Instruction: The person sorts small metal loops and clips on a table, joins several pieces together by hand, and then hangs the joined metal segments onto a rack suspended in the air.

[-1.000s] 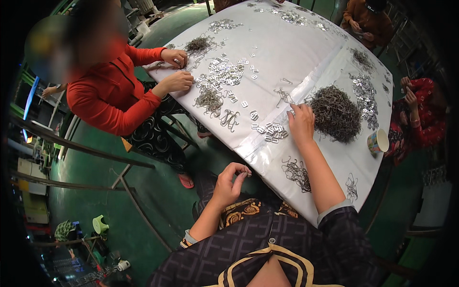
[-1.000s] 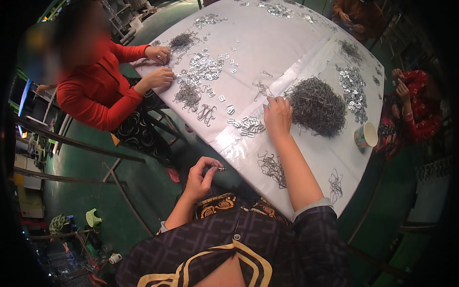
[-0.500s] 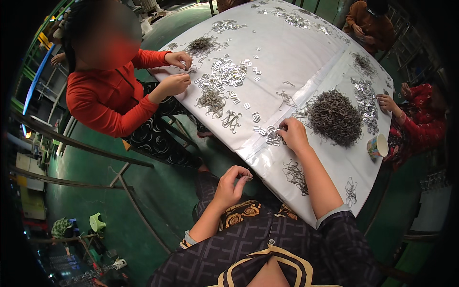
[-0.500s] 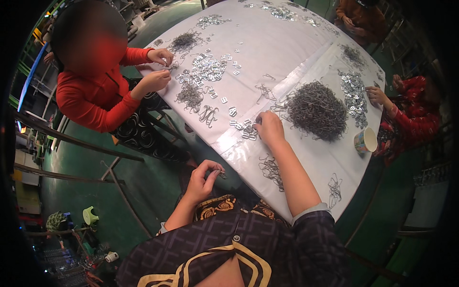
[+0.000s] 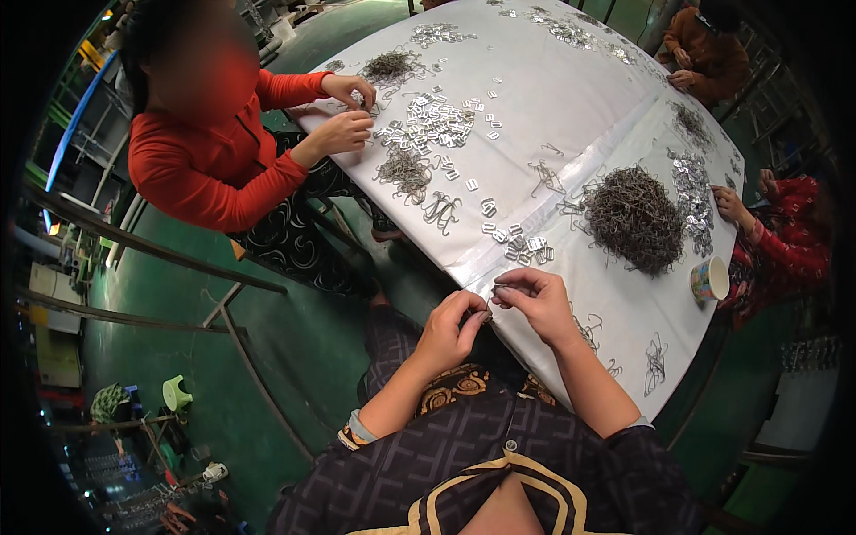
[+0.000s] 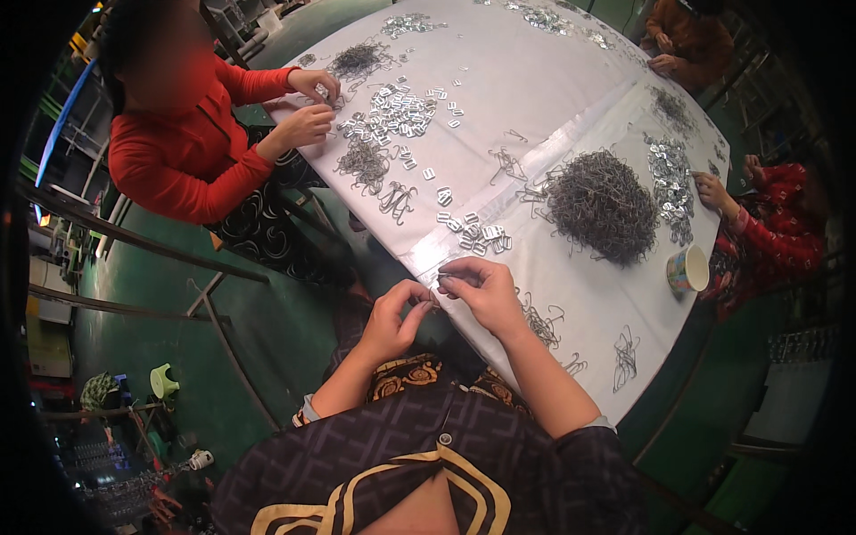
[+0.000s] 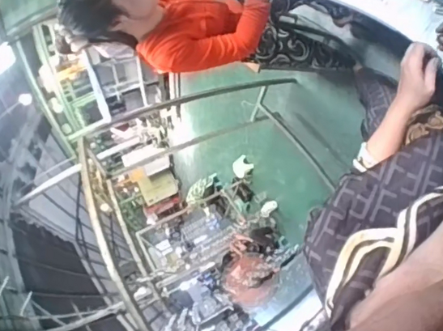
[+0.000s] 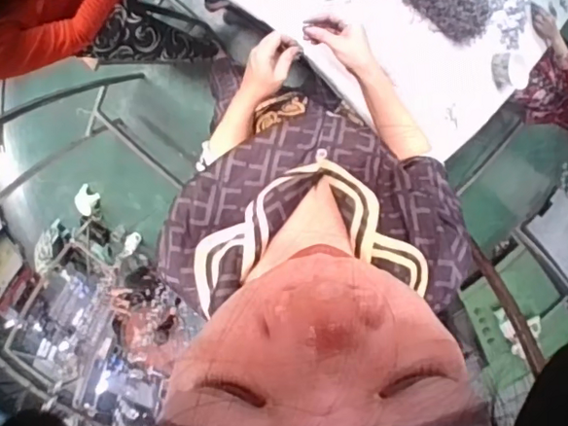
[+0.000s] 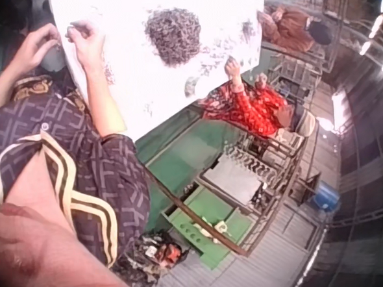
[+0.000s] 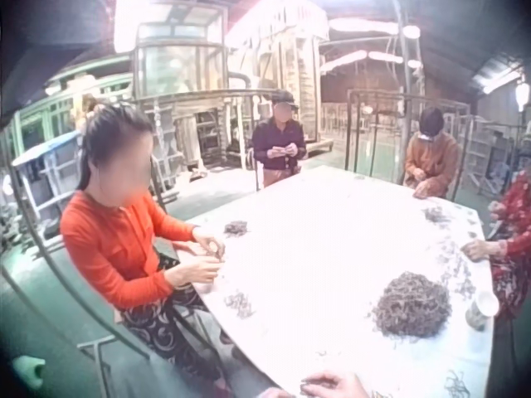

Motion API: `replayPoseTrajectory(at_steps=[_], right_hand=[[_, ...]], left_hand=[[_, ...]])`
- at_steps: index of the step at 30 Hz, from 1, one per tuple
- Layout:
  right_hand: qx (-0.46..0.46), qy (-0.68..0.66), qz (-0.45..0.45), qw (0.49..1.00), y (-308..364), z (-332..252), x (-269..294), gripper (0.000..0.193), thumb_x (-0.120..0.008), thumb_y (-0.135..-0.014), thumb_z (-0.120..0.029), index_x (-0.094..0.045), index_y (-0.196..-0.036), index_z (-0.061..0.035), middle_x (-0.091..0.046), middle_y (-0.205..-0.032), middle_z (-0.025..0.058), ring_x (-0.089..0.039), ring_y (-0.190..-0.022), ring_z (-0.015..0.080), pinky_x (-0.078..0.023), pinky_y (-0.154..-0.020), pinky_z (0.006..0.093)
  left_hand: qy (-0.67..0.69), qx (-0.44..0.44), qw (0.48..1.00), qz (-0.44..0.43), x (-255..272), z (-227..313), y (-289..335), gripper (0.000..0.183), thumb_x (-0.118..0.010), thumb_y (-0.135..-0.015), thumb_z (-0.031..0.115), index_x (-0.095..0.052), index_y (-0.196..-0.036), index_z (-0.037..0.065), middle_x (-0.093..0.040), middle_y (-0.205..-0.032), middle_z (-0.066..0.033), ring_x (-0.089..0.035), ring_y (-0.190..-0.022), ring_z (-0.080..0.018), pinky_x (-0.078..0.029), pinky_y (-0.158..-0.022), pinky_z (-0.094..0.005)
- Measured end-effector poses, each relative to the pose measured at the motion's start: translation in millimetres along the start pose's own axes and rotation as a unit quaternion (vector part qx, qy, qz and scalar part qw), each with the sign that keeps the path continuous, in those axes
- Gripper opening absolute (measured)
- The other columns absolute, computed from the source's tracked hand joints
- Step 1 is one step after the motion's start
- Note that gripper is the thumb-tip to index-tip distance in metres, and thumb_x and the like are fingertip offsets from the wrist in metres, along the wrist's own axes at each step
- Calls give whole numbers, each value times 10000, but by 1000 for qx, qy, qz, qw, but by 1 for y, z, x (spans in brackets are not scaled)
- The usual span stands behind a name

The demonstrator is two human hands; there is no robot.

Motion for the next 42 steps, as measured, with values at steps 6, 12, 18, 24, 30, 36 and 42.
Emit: replayPoseTrajectory(at_steps=[6,12,18,24,30,36,42], right_hand=[[38,88,22,995,14,-9,-12,162,-649,-824,-16,-666,-972,45,-696,-858,102,-656,-777,129,-512,-697,252],[109,174,48,977,24,-21,-22,145,-628,-810,12,-679,-946,14,-699,-866,113,-670,-770,151,-512,-687,263],[180,183,27,966,33,-9,-31,152,-620,-796,31,-675,-934,-2,-683,-867,123,-674,-764,217,-519,-683,292],[228,229,45,945,37,12,-27,168,-643,-777,49,-678,-933,-4,-674,-860,132,-661,-751,230,-516,-673,292],[261,264,42,928,36,17,-26,174,-640,-761,26,-672,-924,-24,-674,-875,133,-653,-801,291,-520,-724,349],[283,287,37,914,37,21,-30,201,-640,-759,25,-649,-956,-14,-666,-864,140,-642,-790,304,-513,-702,362],[278,284,36,917,37,16,-29,187,-632,-764,22,-641,-950,7,-653,-845,153,-631,-765,317,-505,-681,372]], left_hand=[[-18,11,1000,-3,-2,-3,1,87,-579,-819,-10,-559,-904,-14,-616,-834,-119,-618,-772,-213,-472,-706,-290],[-53,24,998,-29,-1,-10,7,101,-587,-819,-4,-567,-918,-4,-629,-843,-117,-631,-774,-203,-475,-663,-281],[-62,87,986,-132,13,-15,2,130,-655,-798,39,-655,-925,10,-667,-856,-136,-656,-796,-275,-507,-697,-325],[-124,56,990,-27,26,-23,-68,107,-670,-787,52,-688,-884,11,-670,-859,-154,-658,-771,-264,-503,-681,-321],[-269,-71,961,-9,-32,-29,-157,121,-663,-786,125,-711,-863,45,-640,-837,-124,-627,-789,-291,-497,-734,-371],[-416,-102,903,11,-89,-50,-216,110,-646,-774,119,-679,-769,14,-620,-832,-122,-594,-849,-298,-505,-744,-377],[-502,-117,856,-28,-113,-47,-229,102,-579,-733,68,-664,-759,18,-637,-830,-122,-628,-800,-283,-530,-693,-379]])
Point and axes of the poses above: each hand's wrist, its own y-axis away from the middle knuckle, its own x-axis out of the back of the hand, z = x × y, the point moved 7 cm from there along -y, towards the middle knuckle
